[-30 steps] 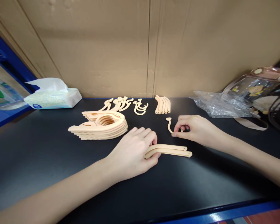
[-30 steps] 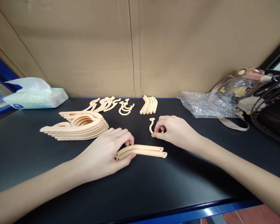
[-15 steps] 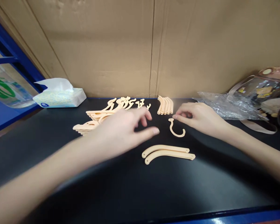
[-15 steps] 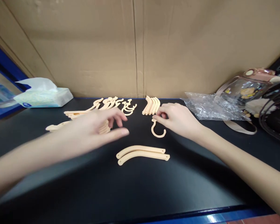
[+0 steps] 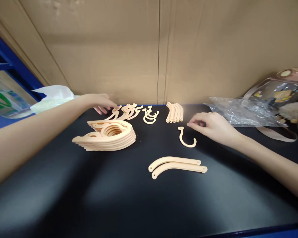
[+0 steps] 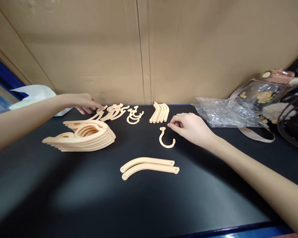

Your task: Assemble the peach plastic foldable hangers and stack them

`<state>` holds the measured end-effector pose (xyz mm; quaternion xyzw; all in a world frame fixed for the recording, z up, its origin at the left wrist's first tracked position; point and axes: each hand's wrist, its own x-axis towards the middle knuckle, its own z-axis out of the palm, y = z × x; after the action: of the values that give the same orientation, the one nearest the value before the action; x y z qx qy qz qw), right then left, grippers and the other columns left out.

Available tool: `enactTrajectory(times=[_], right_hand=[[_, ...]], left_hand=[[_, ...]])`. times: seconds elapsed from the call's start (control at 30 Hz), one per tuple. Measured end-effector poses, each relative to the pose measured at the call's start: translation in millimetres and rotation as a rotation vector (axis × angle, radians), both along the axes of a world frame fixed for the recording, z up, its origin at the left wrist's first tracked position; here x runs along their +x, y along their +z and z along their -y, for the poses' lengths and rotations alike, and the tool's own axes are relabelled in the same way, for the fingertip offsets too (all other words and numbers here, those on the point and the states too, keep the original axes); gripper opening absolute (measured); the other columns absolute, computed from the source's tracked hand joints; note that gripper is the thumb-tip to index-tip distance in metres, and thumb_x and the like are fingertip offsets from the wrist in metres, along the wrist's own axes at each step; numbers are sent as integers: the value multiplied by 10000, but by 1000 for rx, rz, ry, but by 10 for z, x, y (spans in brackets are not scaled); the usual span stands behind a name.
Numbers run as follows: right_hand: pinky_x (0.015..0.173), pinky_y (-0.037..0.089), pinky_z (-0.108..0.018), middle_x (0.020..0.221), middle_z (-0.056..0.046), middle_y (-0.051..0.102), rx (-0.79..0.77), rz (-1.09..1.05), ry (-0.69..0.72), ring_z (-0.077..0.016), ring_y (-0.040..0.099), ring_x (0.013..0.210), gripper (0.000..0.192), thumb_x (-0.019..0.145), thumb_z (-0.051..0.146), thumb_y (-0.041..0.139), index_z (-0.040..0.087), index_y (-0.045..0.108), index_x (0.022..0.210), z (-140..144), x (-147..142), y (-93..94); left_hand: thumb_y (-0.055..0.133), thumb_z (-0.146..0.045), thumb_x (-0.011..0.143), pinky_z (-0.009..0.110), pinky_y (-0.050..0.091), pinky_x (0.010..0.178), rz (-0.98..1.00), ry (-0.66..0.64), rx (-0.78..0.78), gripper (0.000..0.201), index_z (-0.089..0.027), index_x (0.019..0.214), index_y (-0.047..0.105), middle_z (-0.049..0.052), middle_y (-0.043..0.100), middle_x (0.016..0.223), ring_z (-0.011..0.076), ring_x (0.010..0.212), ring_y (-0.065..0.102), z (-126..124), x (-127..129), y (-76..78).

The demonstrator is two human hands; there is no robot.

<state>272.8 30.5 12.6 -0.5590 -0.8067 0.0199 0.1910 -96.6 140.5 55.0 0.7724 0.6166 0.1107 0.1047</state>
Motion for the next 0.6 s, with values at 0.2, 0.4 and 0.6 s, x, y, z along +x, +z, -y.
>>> enactTrajectory(times=[0.2, 0.4, 0.6], right_hand=[[613, 365, -291, 734, 11, 633, -2, 25, 16, -150, 535, 663, 236, 903, 348, 509, 219, 676, 797, 28, -13, -26], [601, 364, -292, 713, 21, 624, 11, 24, 32, -137, 524, 632, 242, 906, 352, 511, 217, 678, 796, 49, -16, -25], [612, 369, -297, 709, 15, 625, 43, -4, 48, -141, 519, 632, 234, 902, 346, 520, 209, 674, 792, 73, -16, -3]], left_hand=[[536, -374, 862, 223, 466, 672, -17, 92, -247, 282, -101, 851, 606, -45, 598, 683, 69, 681, 537, -107, 195, 10], [625, -367, 838, 298, 471, 663, -127, 177, -237, 293, -135, 669, 571, -33, 513, 569, 113, 605, 522, -236, 340, 106], [580, -450, 851, 343, 399, 840, -132, 113, 153, 401, -59, 777, 634, 5, 494, 622, 134, 760, 440, 14, 476, 450]])
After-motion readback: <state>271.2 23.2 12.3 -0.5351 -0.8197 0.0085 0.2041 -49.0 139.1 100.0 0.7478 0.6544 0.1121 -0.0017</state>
